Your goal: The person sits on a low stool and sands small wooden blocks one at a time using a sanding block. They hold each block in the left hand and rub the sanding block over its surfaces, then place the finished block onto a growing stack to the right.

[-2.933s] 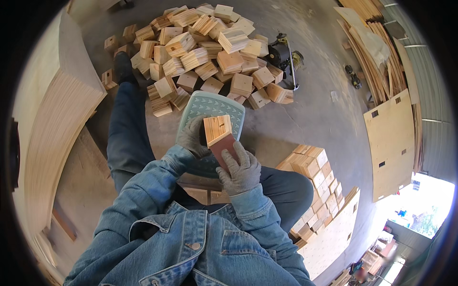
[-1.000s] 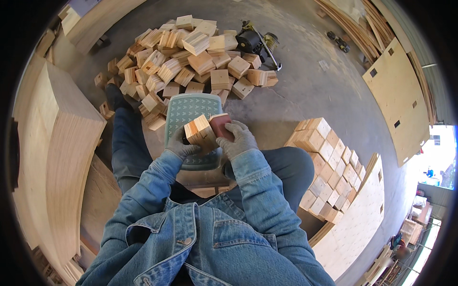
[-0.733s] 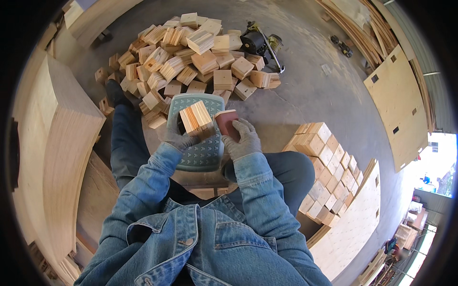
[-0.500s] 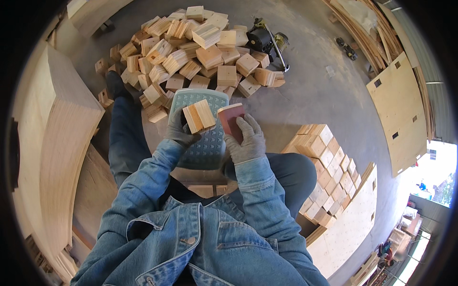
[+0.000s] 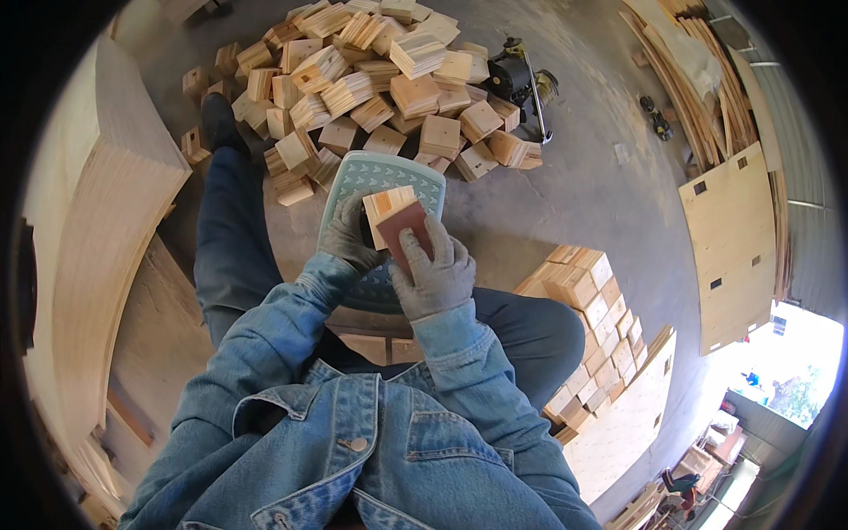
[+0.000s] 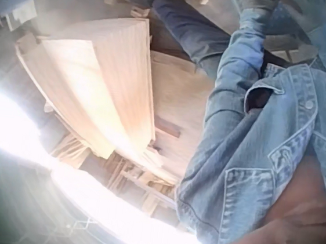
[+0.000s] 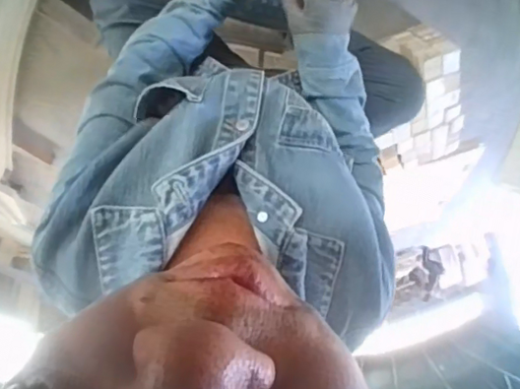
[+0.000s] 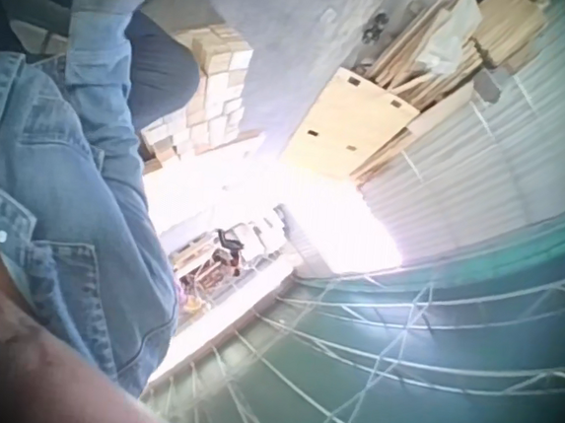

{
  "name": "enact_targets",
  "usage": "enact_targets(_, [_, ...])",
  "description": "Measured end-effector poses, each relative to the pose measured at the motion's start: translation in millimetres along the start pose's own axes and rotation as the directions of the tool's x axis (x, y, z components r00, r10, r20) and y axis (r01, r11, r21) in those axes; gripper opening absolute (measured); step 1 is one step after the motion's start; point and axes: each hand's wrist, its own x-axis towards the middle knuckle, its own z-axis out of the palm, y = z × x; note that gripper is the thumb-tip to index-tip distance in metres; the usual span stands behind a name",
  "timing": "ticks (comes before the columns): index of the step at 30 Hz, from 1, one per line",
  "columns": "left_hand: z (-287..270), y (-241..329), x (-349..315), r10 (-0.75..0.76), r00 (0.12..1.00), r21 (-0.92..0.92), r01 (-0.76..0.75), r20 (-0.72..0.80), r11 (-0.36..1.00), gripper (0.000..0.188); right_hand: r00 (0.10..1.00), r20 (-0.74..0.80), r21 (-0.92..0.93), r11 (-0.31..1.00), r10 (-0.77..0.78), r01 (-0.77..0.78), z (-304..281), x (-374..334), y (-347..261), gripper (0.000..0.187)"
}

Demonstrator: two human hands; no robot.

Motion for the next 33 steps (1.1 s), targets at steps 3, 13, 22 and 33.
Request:
enact_targets(3, [4, -14, -3, 0.01, 0.999, 0.011, -0.009, -0.04, 1.0, 0.086, 0.994, 0.097, -0.021, 0.998, 0.053, -0.051, 12, 40, -3, 0.062])
enact_targets(13, [16, -25, -2, -0.089, 0.996, -0.055, 0.089, 0.006, 0.995, 0.1, 0.97, 0.192, -0.064, 0.988, 0.149, -0.139, 21, 106, 5, 0.062])
enact_targets(22, [-3, -7, 0, -0.074, 0.995, -0.028, 0.076, 0.068, 0.997, 0.099, 0.994, 0.106, 0.018, 1.0, -0.024, 0.023, -13, -22, -2, 0.063])
enact_targets(33, [30, -47, -5, -0.042, 0.997, 0.102, 0.036, 0.066, 0.994, 0.103, 0.96, 0.233, -0.134, 0.983, 0.155, -0.126, 27, 130, -23, 0.056])
